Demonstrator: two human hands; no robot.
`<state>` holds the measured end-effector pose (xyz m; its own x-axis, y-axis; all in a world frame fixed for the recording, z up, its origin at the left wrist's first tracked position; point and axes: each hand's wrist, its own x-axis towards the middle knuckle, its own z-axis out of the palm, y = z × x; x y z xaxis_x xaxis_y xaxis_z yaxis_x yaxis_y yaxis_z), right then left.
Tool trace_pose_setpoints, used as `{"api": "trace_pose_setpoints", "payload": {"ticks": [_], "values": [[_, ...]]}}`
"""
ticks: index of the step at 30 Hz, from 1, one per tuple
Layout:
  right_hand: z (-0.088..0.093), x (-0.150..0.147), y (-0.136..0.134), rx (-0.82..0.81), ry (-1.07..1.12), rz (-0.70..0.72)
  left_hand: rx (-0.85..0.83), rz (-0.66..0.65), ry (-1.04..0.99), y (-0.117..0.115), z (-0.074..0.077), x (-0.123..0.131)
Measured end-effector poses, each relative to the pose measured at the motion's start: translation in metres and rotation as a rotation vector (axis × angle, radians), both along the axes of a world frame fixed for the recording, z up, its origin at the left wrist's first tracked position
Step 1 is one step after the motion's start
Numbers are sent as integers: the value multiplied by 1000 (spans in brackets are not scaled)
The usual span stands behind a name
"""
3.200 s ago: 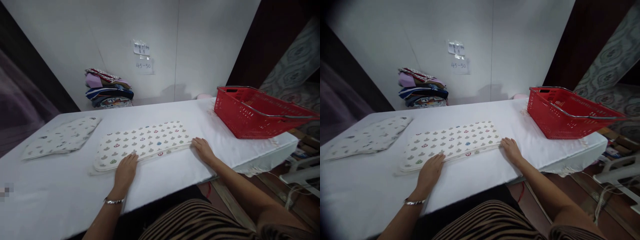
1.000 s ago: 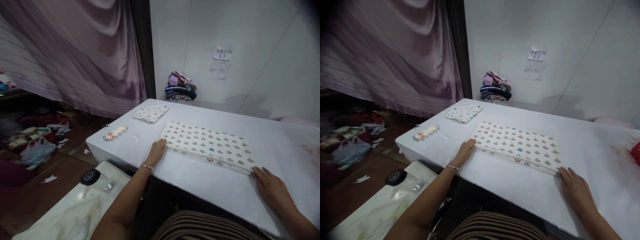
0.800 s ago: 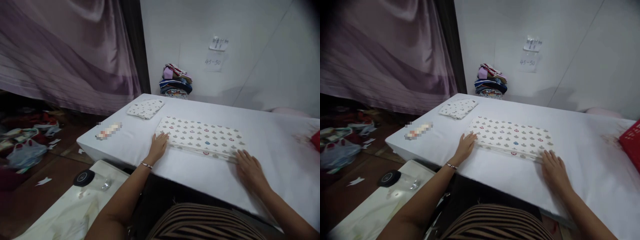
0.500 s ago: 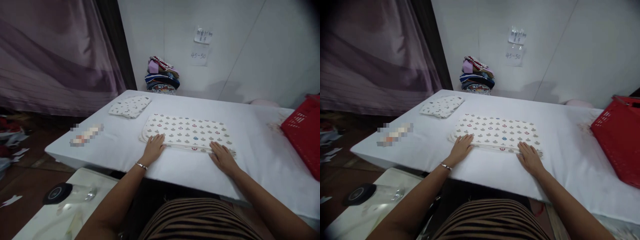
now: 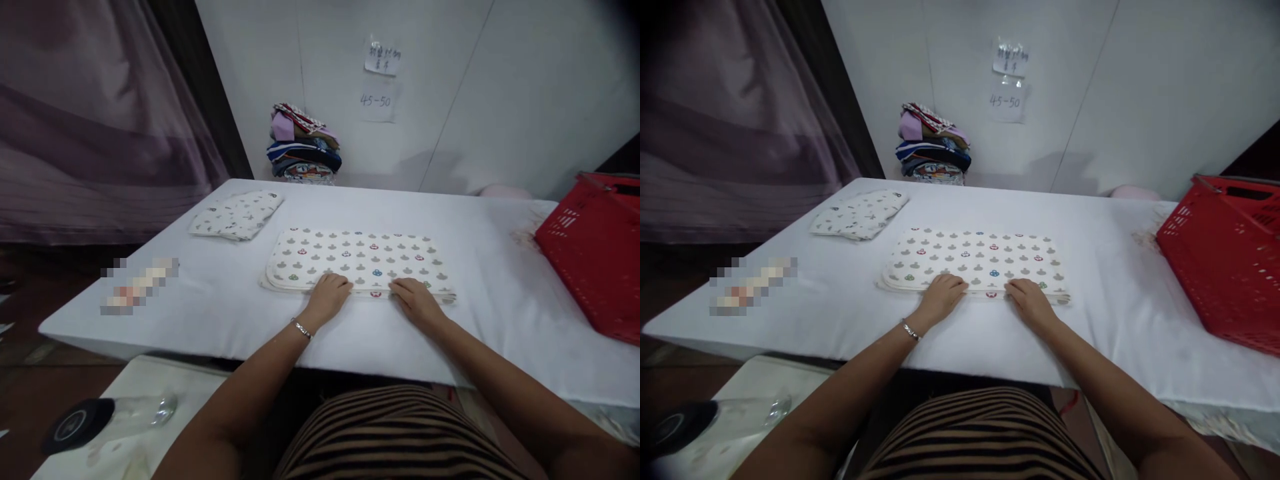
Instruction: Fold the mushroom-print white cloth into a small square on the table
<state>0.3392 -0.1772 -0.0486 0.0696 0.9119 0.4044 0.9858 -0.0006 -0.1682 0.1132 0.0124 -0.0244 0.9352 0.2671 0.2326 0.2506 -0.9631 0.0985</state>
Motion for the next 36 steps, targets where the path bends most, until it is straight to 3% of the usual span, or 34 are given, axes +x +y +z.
{"api": "trace_pose_setpoints", "payload": {"ticks": [6,12,17,20,24,27,31,36], "values": [[6,15,10,-83,46,65,48,-40,20,8,-4,9],[9,20,9,-143,218,-24,89,-49,8,8,-8,5],[-5,18,1,-71,145,71,121,-61,-42,4,-16,-2],[-10,18,-1,-44,84,89,83,-51,-44,2,-13,-3],[-12,17,-1,-24,29,75,12,-14,-72,-8,-6,4],[-12,15,-2,-20,7,79,31,-32,-64,-16,-11,15],[-13,17,-15,39,-29,57,51,-48,0,-19,-24,21],[-18,40,-54,82,-89,-88,39,-72,-4,-13,-32,16]]}}
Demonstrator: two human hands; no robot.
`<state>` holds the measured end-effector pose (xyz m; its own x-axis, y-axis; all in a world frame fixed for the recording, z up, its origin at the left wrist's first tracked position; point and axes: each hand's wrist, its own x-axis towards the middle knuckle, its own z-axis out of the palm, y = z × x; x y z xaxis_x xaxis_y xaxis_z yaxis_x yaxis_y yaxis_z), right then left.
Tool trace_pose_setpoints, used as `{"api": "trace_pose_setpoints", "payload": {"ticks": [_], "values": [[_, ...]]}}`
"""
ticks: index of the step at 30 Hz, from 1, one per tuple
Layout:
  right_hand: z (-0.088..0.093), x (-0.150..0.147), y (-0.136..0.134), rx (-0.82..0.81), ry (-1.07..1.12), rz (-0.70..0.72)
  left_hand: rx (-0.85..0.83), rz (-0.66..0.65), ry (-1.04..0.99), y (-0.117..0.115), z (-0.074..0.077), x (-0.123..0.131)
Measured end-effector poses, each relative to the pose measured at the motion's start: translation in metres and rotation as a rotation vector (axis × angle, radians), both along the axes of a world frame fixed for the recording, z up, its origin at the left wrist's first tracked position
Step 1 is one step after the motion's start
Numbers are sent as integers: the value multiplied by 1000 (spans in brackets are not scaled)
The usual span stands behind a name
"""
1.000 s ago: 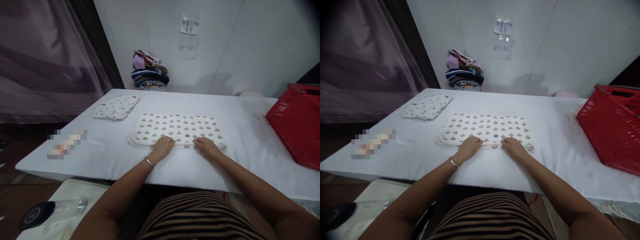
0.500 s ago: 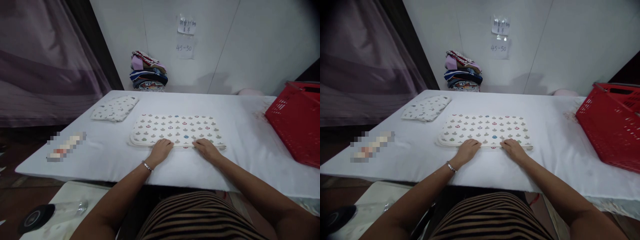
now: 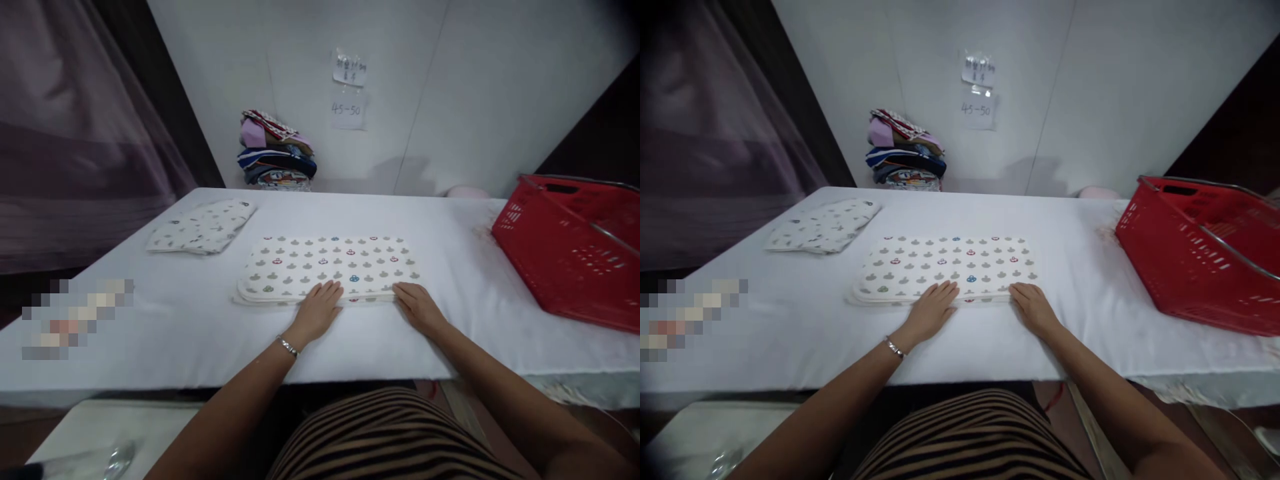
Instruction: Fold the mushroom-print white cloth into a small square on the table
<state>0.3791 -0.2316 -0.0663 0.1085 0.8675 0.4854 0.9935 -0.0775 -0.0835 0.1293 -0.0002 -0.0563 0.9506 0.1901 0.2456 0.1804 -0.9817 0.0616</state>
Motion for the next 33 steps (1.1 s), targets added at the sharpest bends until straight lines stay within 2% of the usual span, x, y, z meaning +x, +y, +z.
{"api": "trace_pose_setpoints", "payload": {"ticks": [4,7,10,14,19,23,27,29,33], "values": [[-3,20,-33,-72,-26,-161,-34,-14,-22,3,-5,-1],[-3,24,-43,-107,-5,-220,-78,-29,-39,5,-5,0],[-2,22,-42,-114,30,-230,-120,-9,-56,12,-1,-4],[-2,17,-38,-138,67,-233,-82,109,-78,22,3,-19],[1,16,-36,-134,122,-232,-73,119,-68,25,3,-30],[11,11,-27,-44,124,-185,-85,105,-93,14,14,-16],[18,8,-21,-33,129,-140,-93,-21,-103,-6,26,12],[20,10,-22,-69,143,-131,-100,-58,-87,-13,27,25],[23,21,-27,-123,204,-108,-114,-41,-66,-14,22,39]]}}
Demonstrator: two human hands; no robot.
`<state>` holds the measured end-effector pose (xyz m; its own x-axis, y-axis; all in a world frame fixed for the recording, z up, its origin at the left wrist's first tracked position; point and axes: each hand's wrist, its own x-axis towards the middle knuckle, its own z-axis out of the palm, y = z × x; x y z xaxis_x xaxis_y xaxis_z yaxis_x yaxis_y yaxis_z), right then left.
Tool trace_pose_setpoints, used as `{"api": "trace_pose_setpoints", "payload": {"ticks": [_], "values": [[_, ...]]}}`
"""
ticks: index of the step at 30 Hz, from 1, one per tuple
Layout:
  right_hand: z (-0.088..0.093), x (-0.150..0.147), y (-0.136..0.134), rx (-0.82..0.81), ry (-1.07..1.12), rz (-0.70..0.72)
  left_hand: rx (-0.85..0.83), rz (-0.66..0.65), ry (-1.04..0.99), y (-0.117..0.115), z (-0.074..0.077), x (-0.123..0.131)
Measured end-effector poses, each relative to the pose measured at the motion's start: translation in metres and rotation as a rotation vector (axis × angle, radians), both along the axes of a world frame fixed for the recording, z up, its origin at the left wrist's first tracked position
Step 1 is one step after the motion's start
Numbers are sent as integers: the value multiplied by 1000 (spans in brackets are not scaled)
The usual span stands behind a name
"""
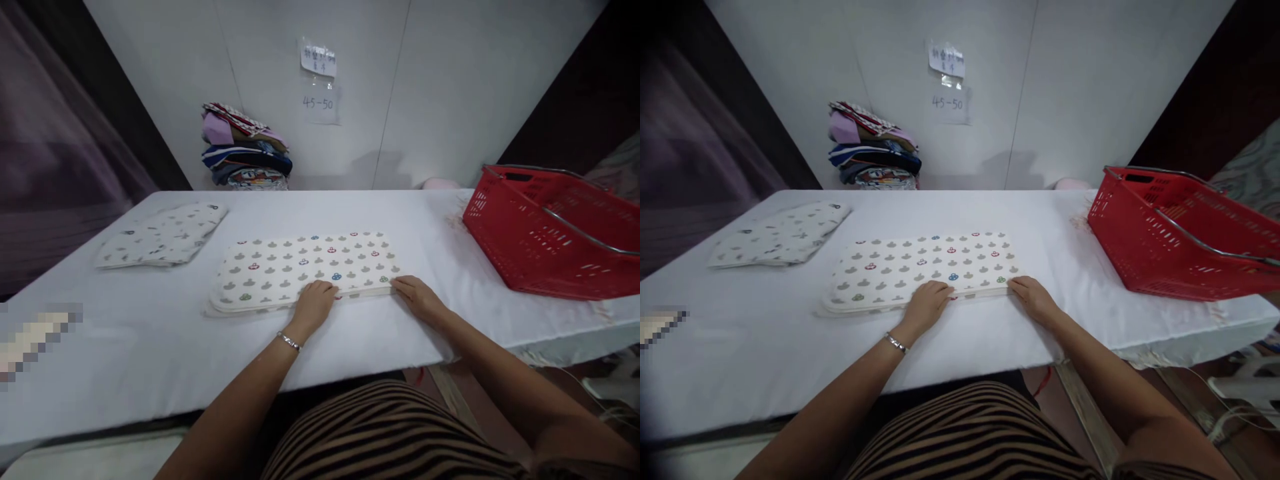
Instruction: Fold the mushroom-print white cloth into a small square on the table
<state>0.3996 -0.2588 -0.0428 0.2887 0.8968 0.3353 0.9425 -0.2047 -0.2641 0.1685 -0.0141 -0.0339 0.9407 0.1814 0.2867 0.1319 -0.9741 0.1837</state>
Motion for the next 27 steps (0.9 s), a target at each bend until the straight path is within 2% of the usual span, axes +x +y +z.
{"api": "trace_pose_setpoints", "payload": {"ticks": [8,14,22,27], "values": [[4,17,0,-8,93,-1,-10,19,-28,3,-2,2],[9,14,-3,-12,176,-42,-14,20,-55,3,-7,2],[4,8,-12,-14,60,-74,67,0,-34,2,-11,0],[0,1,-13,-4,27,-40,11,-41,0,-2,-5,-4]]}}
